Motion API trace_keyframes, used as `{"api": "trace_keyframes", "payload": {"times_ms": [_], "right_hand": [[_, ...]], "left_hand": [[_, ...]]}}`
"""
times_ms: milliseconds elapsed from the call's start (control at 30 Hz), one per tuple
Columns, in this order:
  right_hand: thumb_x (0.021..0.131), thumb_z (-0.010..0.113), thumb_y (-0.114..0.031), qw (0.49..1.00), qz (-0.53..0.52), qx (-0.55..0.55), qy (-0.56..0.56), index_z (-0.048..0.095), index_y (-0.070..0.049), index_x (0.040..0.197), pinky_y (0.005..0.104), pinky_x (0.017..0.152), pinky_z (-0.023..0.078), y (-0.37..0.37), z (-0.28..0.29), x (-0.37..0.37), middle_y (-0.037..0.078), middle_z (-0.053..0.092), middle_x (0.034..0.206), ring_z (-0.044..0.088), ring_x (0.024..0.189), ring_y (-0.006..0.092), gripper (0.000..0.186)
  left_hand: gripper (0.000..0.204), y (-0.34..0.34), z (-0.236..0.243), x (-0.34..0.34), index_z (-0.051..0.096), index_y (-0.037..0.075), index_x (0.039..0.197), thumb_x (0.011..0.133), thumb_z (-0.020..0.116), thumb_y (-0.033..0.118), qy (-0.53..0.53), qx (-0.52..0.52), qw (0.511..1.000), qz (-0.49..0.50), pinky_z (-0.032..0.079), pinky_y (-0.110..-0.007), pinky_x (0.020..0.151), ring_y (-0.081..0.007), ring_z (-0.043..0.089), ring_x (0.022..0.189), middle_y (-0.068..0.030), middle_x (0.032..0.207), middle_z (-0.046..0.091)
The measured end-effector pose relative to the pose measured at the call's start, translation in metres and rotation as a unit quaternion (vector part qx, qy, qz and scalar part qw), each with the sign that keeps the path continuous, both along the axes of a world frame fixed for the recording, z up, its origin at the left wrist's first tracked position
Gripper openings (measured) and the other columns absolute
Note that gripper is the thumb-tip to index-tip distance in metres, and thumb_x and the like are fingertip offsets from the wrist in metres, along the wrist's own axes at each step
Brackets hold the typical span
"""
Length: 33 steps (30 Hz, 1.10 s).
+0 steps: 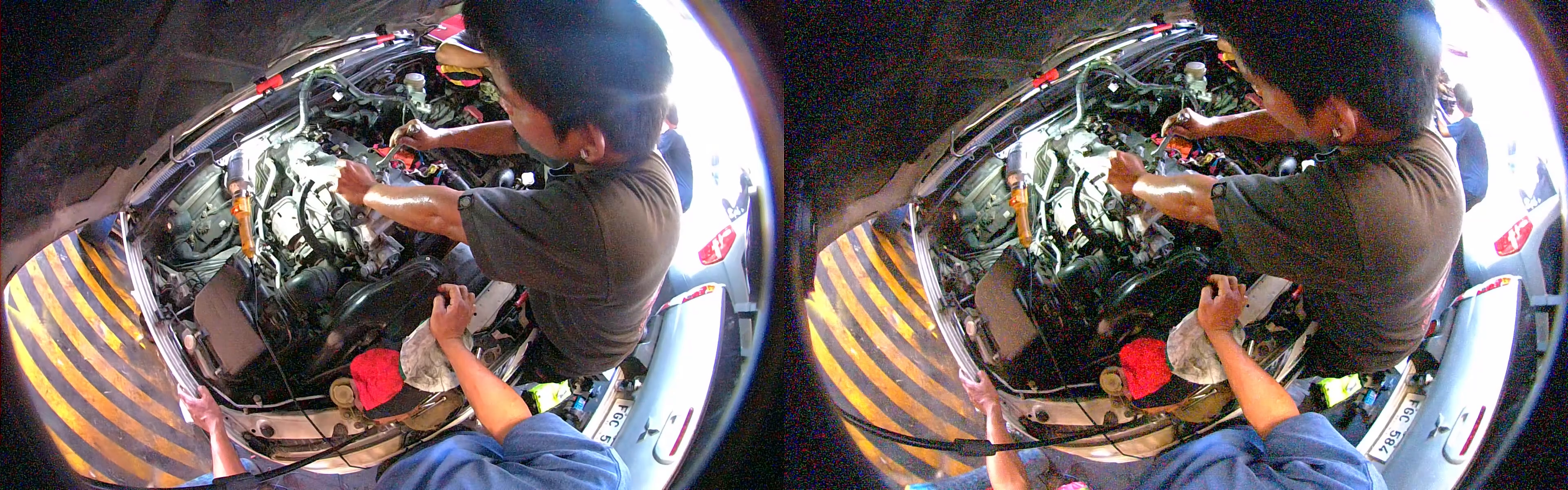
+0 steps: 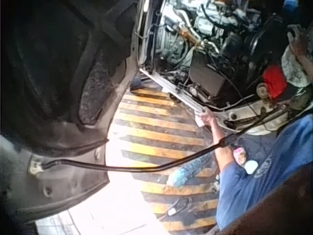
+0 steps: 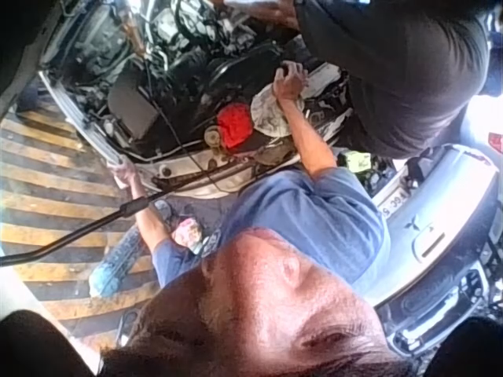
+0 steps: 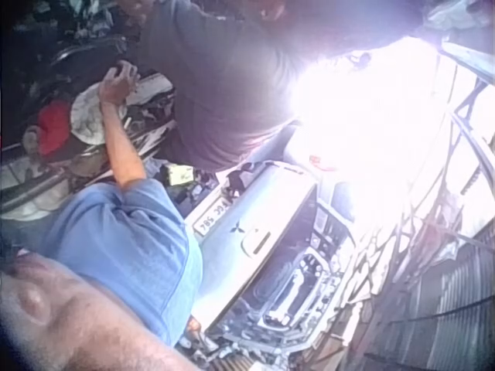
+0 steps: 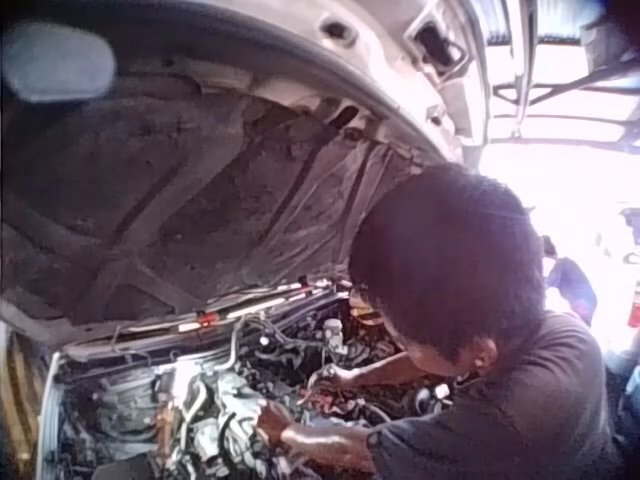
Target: Repairing and inspecting car engine components in an auto service bay.
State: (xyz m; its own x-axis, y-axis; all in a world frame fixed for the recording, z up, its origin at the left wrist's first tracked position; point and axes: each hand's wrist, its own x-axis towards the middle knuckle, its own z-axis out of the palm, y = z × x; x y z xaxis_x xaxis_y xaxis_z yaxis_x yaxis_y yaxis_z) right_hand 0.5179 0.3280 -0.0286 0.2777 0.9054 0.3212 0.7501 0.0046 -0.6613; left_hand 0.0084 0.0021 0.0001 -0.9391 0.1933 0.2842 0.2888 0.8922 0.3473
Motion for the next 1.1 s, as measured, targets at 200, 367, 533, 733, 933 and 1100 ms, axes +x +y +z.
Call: {"api": "trace_keyframes", "payload": {"times_ms": [200, 367, 533, 733, 933, 1100], "right_hand": [[0.081, 0.067, -0.018, 1.000, 0.001, 0.001, -0.002, 0.070, -0.018, 0.095, 0.0497, 0.088, 0.044, -0.0005, 0.0031, -0.0010, 0.003, 0.068, 0.102, 0.060, 0.102, 0.0316, 0.015], [0.082, 0.066, -0.013, 0.999, 0.007, 0.032, 0.001, 0.071, -0.014, 0.093, 0.0473, 0.088, 0.045, -0.0010, 0.0049, -0.0011, 0.005, 0.066, 0.098, 0.058, 0.096, 0.0325, 0.012], [0.081, 0.066, -0.013, 0.999, 0.003, 0.038, -0.005, 0.071, -0.013, 0.093, 0.0471, 0.089, 0.045, -0.0014, 0.0062, -0.0019, 0.006, 0.066, 0.098, 0.058, 0.096, 0.0333, 0.013], [0.081, 0.065, -0.013, 0.999, 0.006, 0.046, 0.000, 0.071, -0.012, 0.093, 0.0469, 0.089, 0.045, -0.0013, 0.0065, -0.0012, 0.007, 0.067, 0.097, 0.059, 0.094, 0.0341, 0.013], [0.081, 0.065, -0.013, 0.999, 0.008, 0.036, 0.003, 0.070, -0.013, 0.093, 0.0475, 0.090, 0.045, -0.0022, 0.0083, -0.0011, 0.007, 0.067, 0.099, 0.059, 0.095, 0.0343, 0.013], [0.082, 0.065, -0.014, 0.999, 0.010, 0.033, 0.000, 0.070, -0.014, 0.095, 0.0480, 0.091, 0.044, -0.0027, 0.0087, -0.0016, 0.005, 0.066, 0.101, 0.059, 0.098, 0.0330, 0.013]], "left_hand": [[0.066, 0.0022, 0.0059, 0.0029, 0.046, 0.004, 0.149, 0.093, 0.064, 0.032, -0.007, 0.001, 1.000, -0.007, 0.047, -0.050, 0.106, -0.0452, 0.059, 0.127, -0.0269, 0.139, 0.060], [0.066, 0.0021, 0.0077, 0.0032, 0.045, 0.003, 0.150, 0.094, 0.064, 0.031, -0.016, -0.008, 1.000, -0.006, 0.046, -0.050, 0.106, -0.0448, 0.059, 0.127, -0.0276, 0.139, 0.060], [0.066, 0.0018, 0.0065, 0.0028, 0.045, 0.003, 0.150, 0.094, 0.064, 0.033, 0.000, -0.005, 1.000, -0.012, 0.047, -0.050, 0.105, -0.0450, 0.059, 0.126, -0.0273, 0.138, 0.060], [0.070, 0.0002, 0.0036, 0.0006, 0.045, 0.003, 0.151, 0.093, 0.064, 0.036, -0.017, -0.020, 1.000, 0.009, 0.048, -0.050, 0.104, -0.0448, 0.060, 0.125, -0.0264, 0.139, 0.061], [0.069, -0.0015, -0.0020, -0.0046, 0.046, 0.003, 0.150, 0.092, 0.065, 0.035, 0.040, -0.012, 0.999, -0.022, 0.048, -0.050, 0.103, -0.0446, 0.061, 0.123, -0.0261, 0.137, 0.062], [0.068, -0.0001, 0.0025, 0.0008, 0.047, 0.003, 0.150, 0.092, 0.066, 0.034, 0.001, -0.006, 1.000, -0.003, 0.049, -0.049, 0.103, -0.0440, 0.062, 0.123, -0.0259, 0.136, 0.062]]}}
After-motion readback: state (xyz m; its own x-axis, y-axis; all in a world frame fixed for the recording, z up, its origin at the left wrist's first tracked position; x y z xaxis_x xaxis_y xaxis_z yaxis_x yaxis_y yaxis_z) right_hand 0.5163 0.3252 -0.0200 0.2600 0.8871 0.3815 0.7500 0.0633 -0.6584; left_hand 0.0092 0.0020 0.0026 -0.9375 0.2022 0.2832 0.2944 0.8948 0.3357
